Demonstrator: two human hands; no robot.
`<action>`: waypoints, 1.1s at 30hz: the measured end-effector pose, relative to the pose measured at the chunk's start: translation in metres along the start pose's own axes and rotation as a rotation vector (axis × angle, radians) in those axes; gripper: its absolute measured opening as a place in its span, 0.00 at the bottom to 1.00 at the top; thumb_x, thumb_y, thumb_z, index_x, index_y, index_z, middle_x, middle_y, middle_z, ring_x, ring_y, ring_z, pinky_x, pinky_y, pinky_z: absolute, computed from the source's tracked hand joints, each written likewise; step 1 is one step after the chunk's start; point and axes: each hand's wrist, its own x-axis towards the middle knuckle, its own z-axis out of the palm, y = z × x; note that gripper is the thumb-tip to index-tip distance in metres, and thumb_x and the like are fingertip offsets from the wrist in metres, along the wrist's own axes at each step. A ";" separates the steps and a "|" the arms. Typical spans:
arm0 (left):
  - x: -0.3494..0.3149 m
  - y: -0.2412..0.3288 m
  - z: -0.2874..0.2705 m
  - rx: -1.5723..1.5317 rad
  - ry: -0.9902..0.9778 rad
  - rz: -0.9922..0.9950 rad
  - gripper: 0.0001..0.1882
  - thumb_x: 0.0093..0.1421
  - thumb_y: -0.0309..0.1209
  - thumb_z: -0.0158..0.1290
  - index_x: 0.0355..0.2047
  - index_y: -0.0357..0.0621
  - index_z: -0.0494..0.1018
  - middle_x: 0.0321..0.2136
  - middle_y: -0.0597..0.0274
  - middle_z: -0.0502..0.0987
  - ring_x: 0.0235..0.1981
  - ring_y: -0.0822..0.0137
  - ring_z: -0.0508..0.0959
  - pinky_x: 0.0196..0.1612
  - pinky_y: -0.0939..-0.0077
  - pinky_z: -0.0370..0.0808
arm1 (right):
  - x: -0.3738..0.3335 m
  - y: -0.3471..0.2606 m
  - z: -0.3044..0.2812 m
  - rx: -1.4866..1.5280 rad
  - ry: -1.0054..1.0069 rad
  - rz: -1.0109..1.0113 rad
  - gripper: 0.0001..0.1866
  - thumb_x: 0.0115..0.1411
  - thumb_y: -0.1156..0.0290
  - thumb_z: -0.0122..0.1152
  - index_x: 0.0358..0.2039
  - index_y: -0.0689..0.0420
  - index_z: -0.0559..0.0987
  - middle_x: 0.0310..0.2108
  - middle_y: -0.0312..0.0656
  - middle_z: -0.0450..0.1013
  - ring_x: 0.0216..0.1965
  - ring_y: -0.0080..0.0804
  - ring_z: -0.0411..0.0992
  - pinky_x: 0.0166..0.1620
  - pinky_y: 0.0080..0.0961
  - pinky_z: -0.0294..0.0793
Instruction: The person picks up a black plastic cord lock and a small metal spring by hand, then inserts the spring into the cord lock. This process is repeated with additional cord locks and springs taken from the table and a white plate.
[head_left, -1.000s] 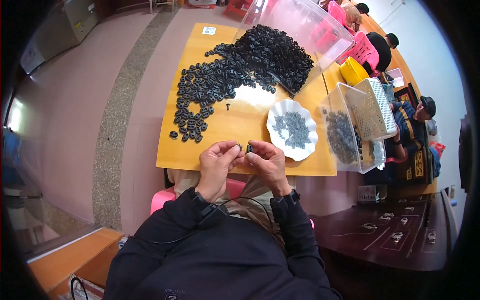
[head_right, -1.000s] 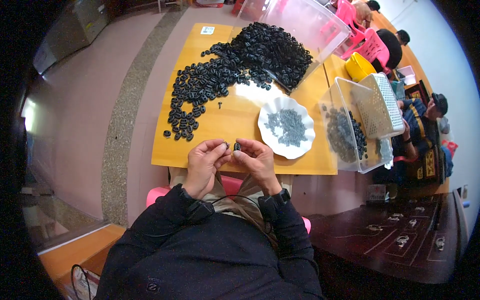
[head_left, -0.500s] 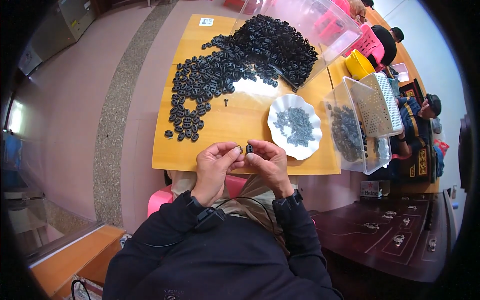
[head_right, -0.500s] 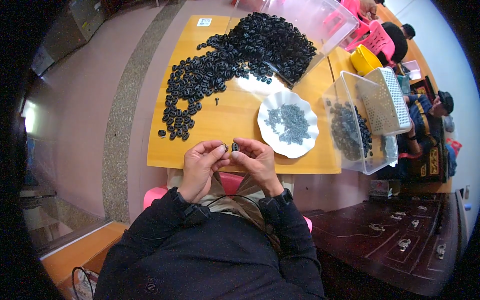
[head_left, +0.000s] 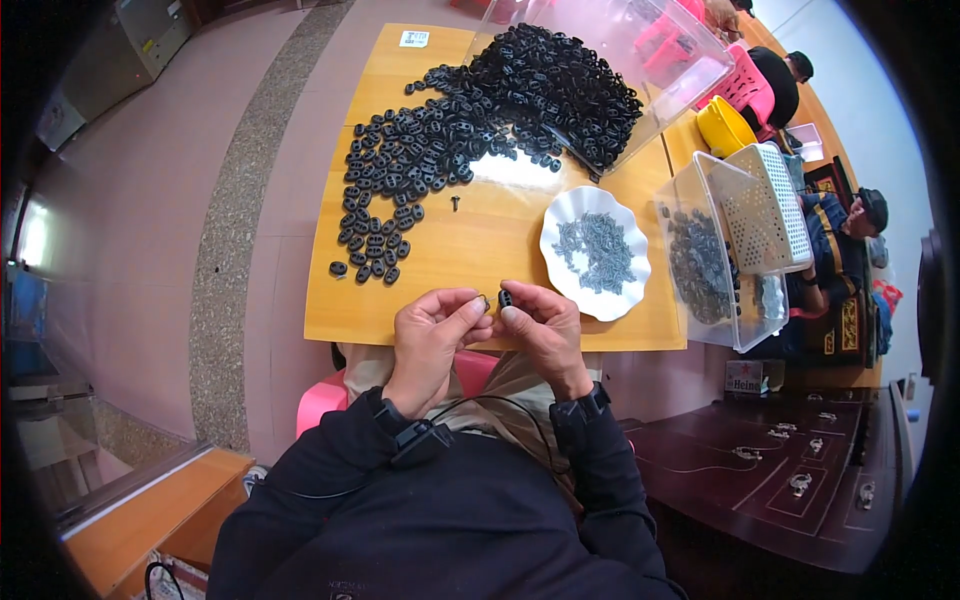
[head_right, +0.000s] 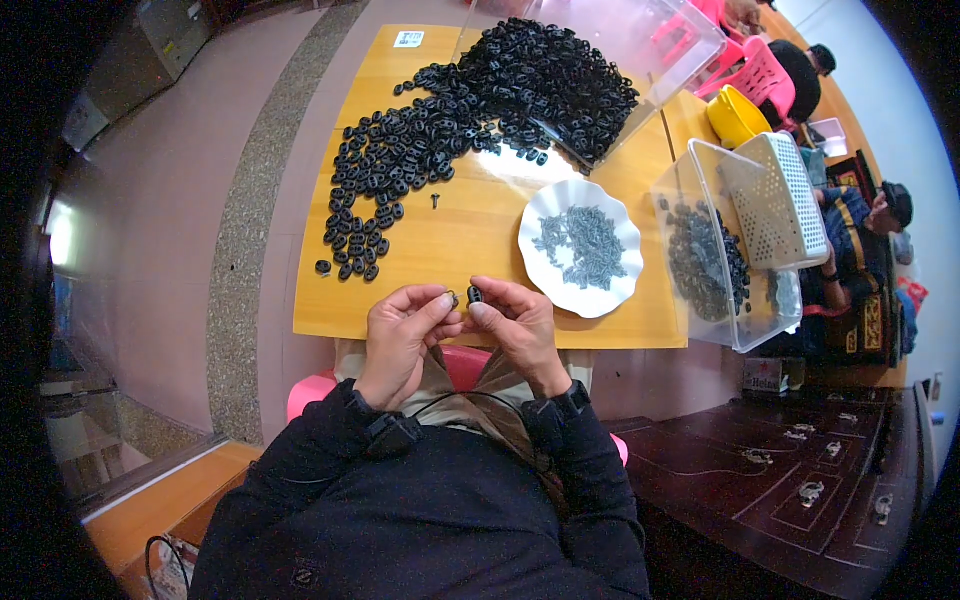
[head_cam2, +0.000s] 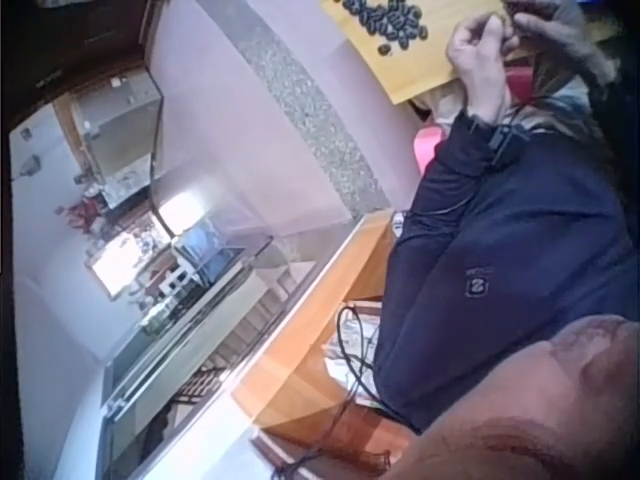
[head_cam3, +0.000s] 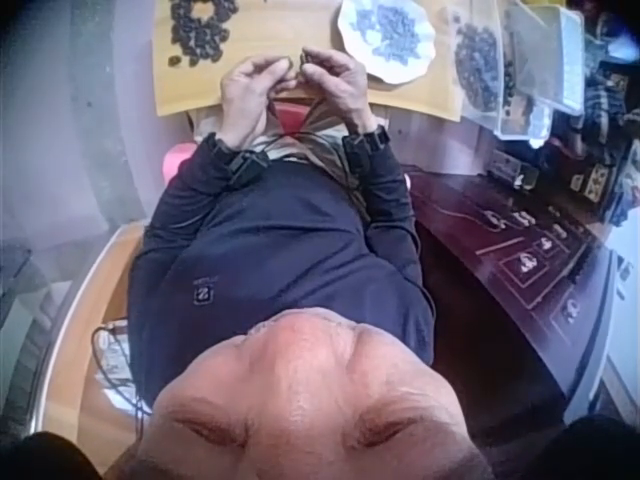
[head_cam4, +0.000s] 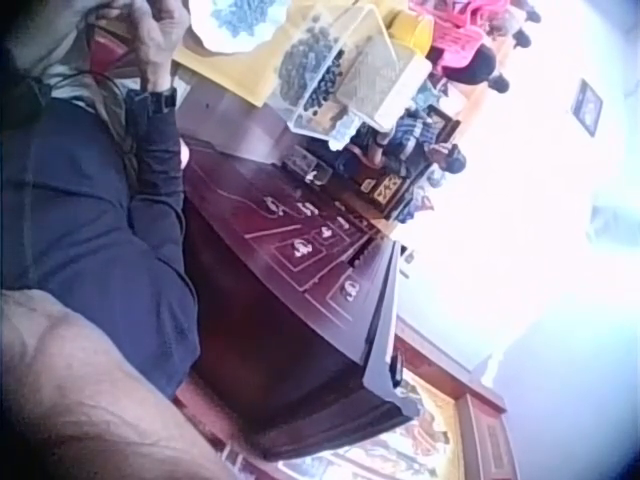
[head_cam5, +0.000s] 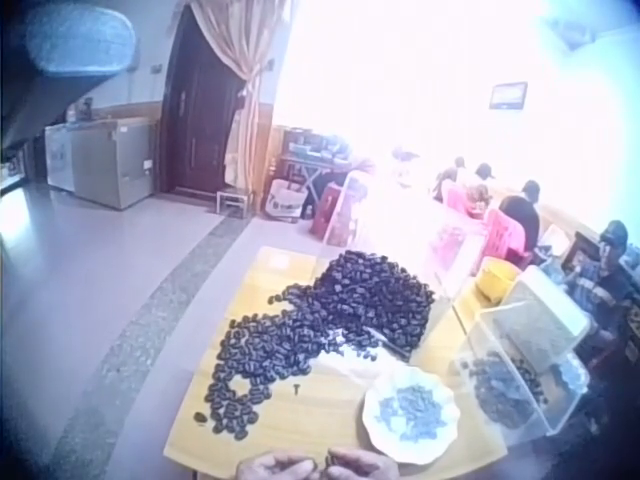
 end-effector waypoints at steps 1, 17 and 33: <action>0.000 0.001 0.001 0.000 0.000 0.000 0.06 0.60 0.22 0.54 0.38 0.35 0.73 0.31 0.58 0.78 0.29 0.71 0.79 0.34 0.80 0.79 | 0.000 -0.001 0.001 0.008 -0.002 -0.002 0.17 0.60 0.81 0.57 0.50 0.67 0.72 0.35 0.43 0.76 0.35 0.28 0.77 0.41 0.24 0.80; 0.000 -0.002 -0.001 -0.034 -0.031 0.063 0.08 0.59 0.22 0.56 0.38 0.33 0.74 0.31 0.58 0.79 0.30 0.73 0.78 0.37 0.82 0.77 | -0.002 0.003 0.008 -0.092 0.057 -0.049 0.15 0.57 0.82 0.61 0.45 0.67 0.76 0.33 0.38 0.76 0.33 0.20 0.74 0.37 0.17 0.77; 0.000 -0.003 -0.002 0.036 -0.041 0.055 0.07 0.60 0.21 0.53 0.39 0.33 0.72 0.33 0.54 0.79 0.34 0.69 0.80 0.40 0.79 0.79 | -0.002 0.008 0.004 -0.347 0.099 -0.227 0.14 0.54 0.81 0.64 0.42 0.66 0.78 0.29 0.35 0.74 0.29 0.16 0.70 0.31 0.13 0.70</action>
